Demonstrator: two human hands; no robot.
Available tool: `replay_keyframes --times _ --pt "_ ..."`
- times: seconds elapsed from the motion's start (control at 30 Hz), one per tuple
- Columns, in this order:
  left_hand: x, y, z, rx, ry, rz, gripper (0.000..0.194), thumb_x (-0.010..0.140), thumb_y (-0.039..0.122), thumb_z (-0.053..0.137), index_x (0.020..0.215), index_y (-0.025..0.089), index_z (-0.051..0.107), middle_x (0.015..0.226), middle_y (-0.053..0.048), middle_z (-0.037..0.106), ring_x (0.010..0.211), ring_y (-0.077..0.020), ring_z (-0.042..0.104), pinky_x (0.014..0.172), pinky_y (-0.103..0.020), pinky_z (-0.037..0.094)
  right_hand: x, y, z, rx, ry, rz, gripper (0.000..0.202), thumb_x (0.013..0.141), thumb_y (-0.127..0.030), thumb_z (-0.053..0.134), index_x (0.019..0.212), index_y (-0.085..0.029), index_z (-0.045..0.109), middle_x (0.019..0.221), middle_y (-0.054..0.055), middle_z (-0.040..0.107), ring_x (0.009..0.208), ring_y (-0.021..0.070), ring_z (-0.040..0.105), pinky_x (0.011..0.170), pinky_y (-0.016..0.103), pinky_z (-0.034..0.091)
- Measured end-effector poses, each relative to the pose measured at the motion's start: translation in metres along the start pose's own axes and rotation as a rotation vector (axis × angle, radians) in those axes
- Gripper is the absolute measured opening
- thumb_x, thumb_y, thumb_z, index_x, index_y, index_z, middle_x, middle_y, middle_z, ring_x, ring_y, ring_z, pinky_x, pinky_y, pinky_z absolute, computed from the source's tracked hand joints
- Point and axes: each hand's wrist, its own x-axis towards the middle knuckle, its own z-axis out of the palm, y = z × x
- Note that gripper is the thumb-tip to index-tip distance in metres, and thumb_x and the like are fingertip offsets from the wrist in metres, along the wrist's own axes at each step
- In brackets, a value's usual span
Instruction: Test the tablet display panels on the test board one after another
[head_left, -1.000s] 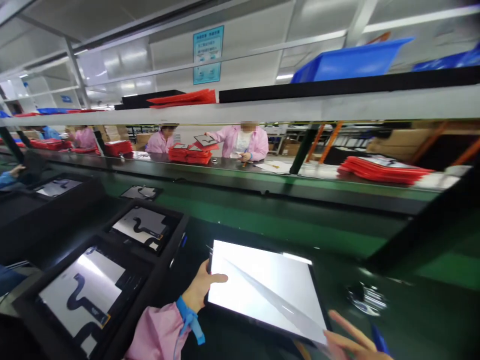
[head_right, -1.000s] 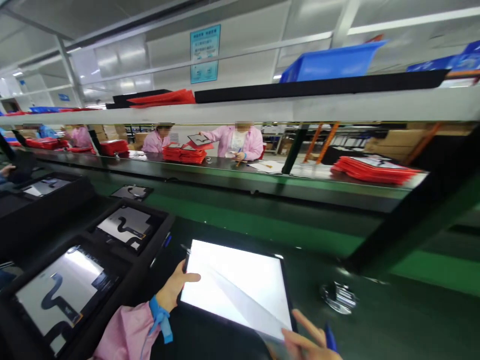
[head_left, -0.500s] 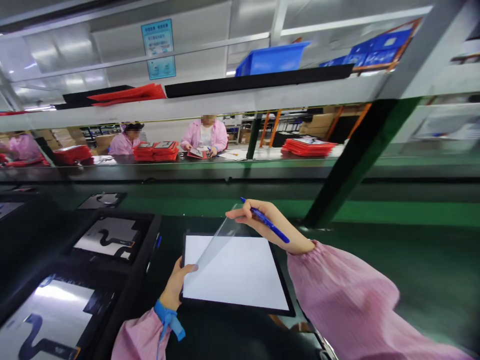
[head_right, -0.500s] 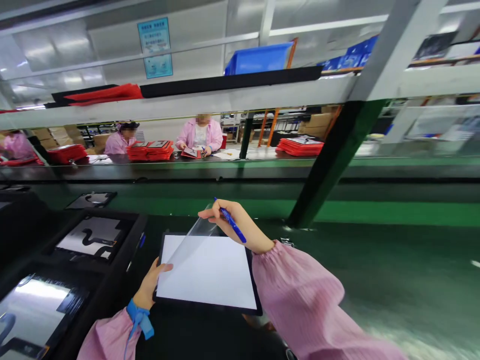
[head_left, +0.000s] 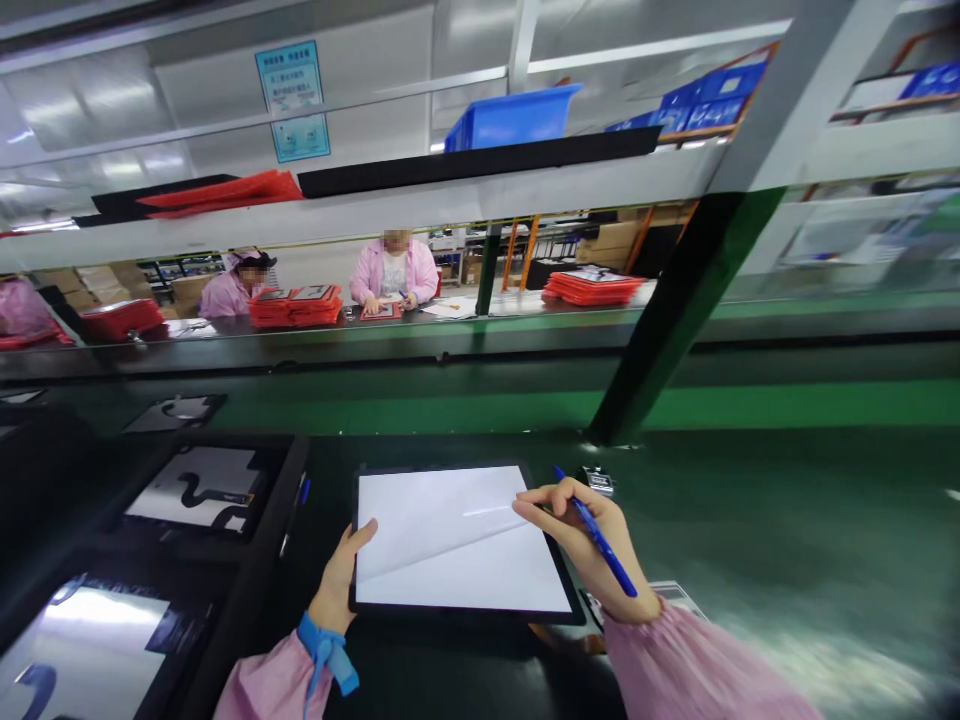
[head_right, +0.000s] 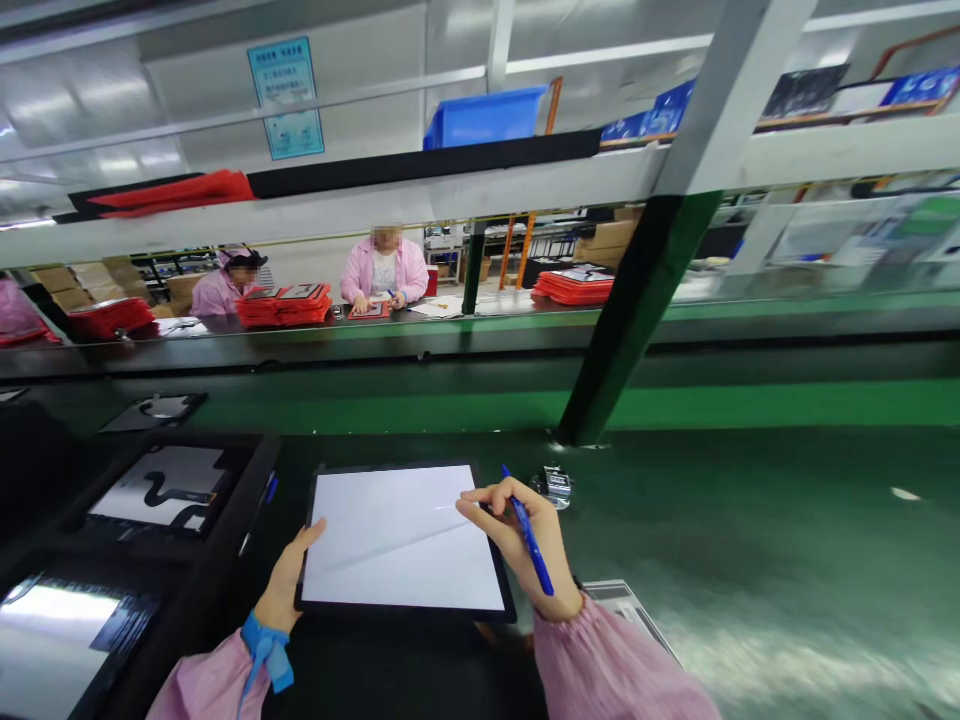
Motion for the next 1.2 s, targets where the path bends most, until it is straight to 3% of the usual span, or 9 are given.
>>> replay_keyframes --times 0.17,0.23,0.33,0.47,0.83,1.0,1.07,1.13,1.2 --pt "-0.007 0.008 0.009 -0.074 -0.167 -0.062 0.065 0.084 0.066 0.049 0.12 0.013 0.06 0.094 -0.012 0.075 0.09 -0.034 0.071 0.082 -0.045 0.054 -0.002 0.027 0.01 0.075 0.214 -0.059 0.047 0.06 -0.042 0.085 0.063 -0.022 0.042 0.071 0.005 0.072 0.071 0.0227 0.069 0.065 0.034 0.052" --pt "-0.008 0.009 0.011 -0.089 -0.175 -0.048 0.063 0.086 0.064 0.048 0.12 0.012 0.06 0.093 -0.012 0.075 0.088 -0.0323 0.072 0.082 -0.043 0.054 -0.001 0.035 0.012 0.104 0.257 -0.074 0.047 0.062 -0.045 0.083 0.065 -0.023 0.041 0.073 0.003 0.071 0.08 0.0244 0.07 0.073 0.037 0.052" --pt "-0.007 0.006 0.012 -0.056 -0.063 0.019 0.046 0.086 0.042 0.059 0.119 0.01 0.061 0.088 -0.01 0.076 0.079 -0.0283 0.073 0.078 -0.038 0.056 0.0 0.044 0.012 0.148 0.31 -0.091 0.049 0.061 -0.046 0.083 0.07 -0.024 0.04 0.074 0.001 0.069 0.09 0.0263 0.07 0.082 0.041 0.052" --pt "-0.005 0.0 0.01 -0.045 0.01 0.059 0.041 0.082 0.027 0.062 0.12 0.011 0.059 0.085 -0.007 0.076 0.072 -0.025 0.073 0.073 -0.035 0.056 -0.004 0.048 0.008 0.194 0.385 -0.107 0.05 0.063 -0.046 0.082 0.076 -0.024 0.039 0.075 -0.003 0.064 0.088 0.0237 0.071 0.077 0.037 0.053" --pt "-0.016 0.0 0.008 -0.062 -0.143 -0.014 0.056 0.09 0.055 0.049 0.122 0.01 0.062 0.097 -0.012 0.077 0.09 -0.0317 0.072 0.084 -0.042 0.054 -0.026 0.042 0.0 0.107 0.412 -0.298 0.043 0.067 -0.039 0.081 0.077 -0.024 0.042 0.074 -0.003 0.062 0.087 0.0242 0.069 0.086 0.046 0.051" --pt "-0.014 -0.001 0.008 -0.065 -0.13 -0.045 0.058 0.089 0.056 0.051 0.127 0.013 0.06 0.097 -0.011 0.077 0.092 -0.0344 0.072 0.085 -0.046 0.054 -0.031 0.028 -0.005 0.173 0.386 -0.227 0.036 0.07 -0.045 0.076 0.092 -0.024 0.055 0.081 0.002 0.066 0.088 0.0258 0.068 0.088 0.052 0.051" --pt "-0.012 -0.002 0.007 -0.076 -0.144 -0.027 0.059 0.088 0.057 0.051 0.127 0.014 0.06 0.098 -0.011 0.077 0.093 -0.035 0.071 0.084 -0.048 0.054 -0.034 0.017 -0.007 0.195 0.457 -0.225 0.035 0.076 -0.048 0.069 0.099 -0.025 0.057 0.084 0.004 0.066 0.09 0.0268 0.067 0.089 0.054 0.051" --pt "-0.01 -0.003 0.006 -0.081 -0.151 -0.018 0.06 0.087 0.059 0.051 0.127 0.014 0.06 0.099 -0.012 0.077 0.092 -0.0356 0.071 0.083 -0.05 0.054 -0.037 0.01 -0.007 -0.019 0.5 -0.276 0.033 0.078 -0.046 0.069 0.101 -0.024 0.059 0.089 0.006 0.067 0.091 0.0285 0.067 0.092 0.056 0.05" --pt "-0.009 -0.004 0.007 -0.067 -0.124 -0.027 0.061 0.087 0.06 0.05 0.126 0.015 0.06 0.1 -0.012 0.076 0.092 -0.0356 0.071 0.082 -0.05 0.055 -0.038 0.01 0.0 -0.389 0.391 -0.383 0.033 0.079 -0.043 0.068 0.104 -0.023 0.062 0.103 0.011 0.068 0.101 0.0323 0.065 0.095 0.056 0.048"
